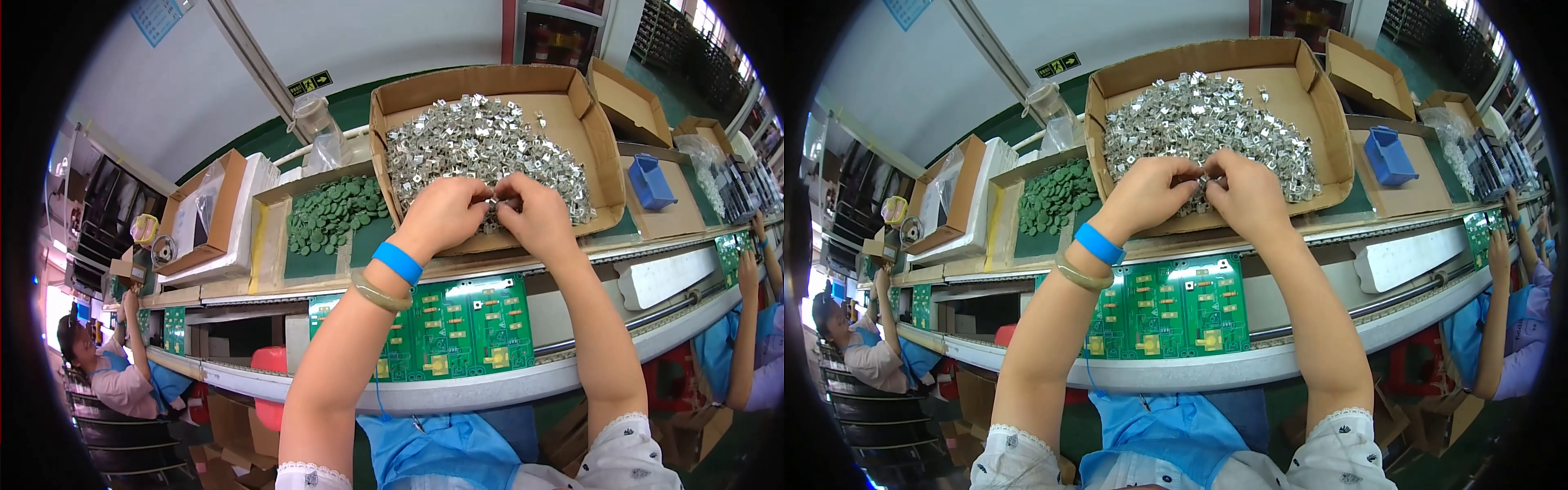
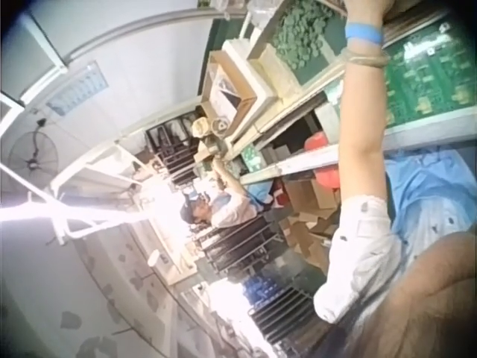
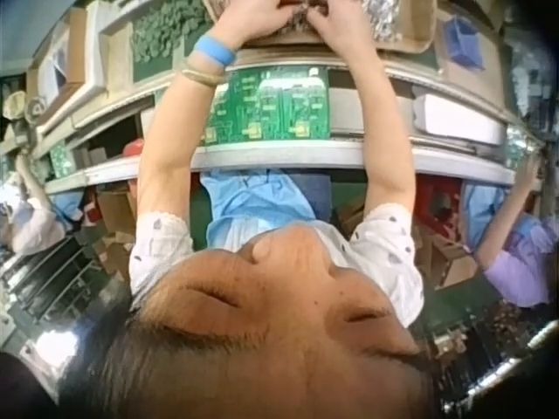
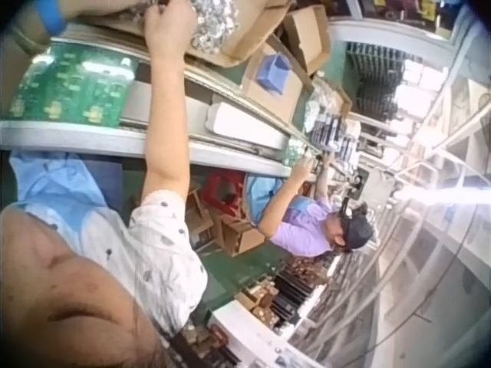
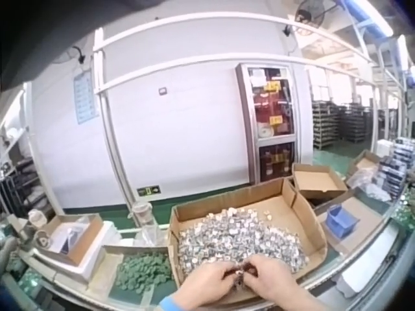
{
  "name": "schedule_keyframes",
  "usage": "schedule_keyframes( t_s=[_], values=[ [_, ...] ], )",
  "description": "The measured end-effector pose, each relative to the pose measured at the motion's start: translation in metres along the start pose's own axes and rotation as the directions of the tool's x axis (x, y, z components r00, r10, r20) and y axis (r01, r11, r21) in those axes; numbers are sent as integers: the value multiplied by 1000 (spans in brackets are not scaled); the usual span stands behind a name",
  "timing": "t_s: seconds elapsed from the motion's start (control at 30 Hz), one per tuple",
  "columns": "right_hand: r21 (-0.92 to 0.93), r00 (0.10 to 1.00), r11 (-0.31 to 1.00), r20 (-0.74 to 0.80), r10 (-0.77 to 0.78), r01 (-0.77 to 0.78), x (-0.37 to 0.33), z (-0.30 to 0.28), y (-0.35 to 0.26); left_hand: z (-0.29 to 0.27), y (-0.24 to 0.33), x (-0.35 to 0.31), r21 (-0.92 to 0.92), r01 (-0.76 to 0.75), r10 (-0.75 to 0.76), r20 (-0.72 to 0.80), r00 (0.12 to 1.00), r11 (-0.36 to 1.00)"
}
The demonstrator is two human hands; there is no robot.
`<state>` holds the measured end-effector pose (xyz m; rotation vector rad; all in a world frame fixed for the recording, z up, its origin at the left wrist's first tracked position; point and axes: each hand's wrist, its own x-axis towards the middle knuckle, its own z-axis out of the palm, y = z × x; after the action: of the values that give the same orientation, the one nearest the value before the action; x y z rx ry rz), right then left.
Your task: The person assembles electrical components onto printed circuit boards by hand, taking components from cardboard boxes and attaching them to the boards.
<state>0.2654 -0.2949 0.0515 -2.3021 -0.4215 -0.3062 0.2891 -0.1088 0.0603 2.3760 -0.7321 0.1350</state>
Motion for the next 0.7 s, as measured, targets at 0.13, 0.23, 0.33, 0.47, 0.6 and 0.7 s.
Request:
schedule_keyframes(
  t_s=[0.13, 0.23, 0.33, 0.47, 0.6, 0.7],
  values=[
    [227, 996, 974, -88, 17, 3, 0, 0, -2, -2, 3, -3, -331, 118, -127, -6, 992, 936],
    [358, 984, 927, -168, -53, 111, 0, 4, 2, -13, 6, -5, -563, 244, -259, 54, 964, 790],
    [565, 996, 825, -89, 25, 30, -2, 6, -1, -24, 14, -12, -760, 325, -330, 155, 931, 563],
    [594, 991, 804, -96, 97, -21, -10, 4, -15, -28, 17, -20, -806, 320, -323, 169, 931, 499],
    [526, 985, 849, -165, 57, 39, -13, -6, -16, -32, 18, -26, -866, 312, -360, 168, 918, 392],
    [580, 986, 814, -148, 74, 26, -13, -6, -13, -35, 16, -29, -895, 287, -386, 145, 911, 341]
  ],
)
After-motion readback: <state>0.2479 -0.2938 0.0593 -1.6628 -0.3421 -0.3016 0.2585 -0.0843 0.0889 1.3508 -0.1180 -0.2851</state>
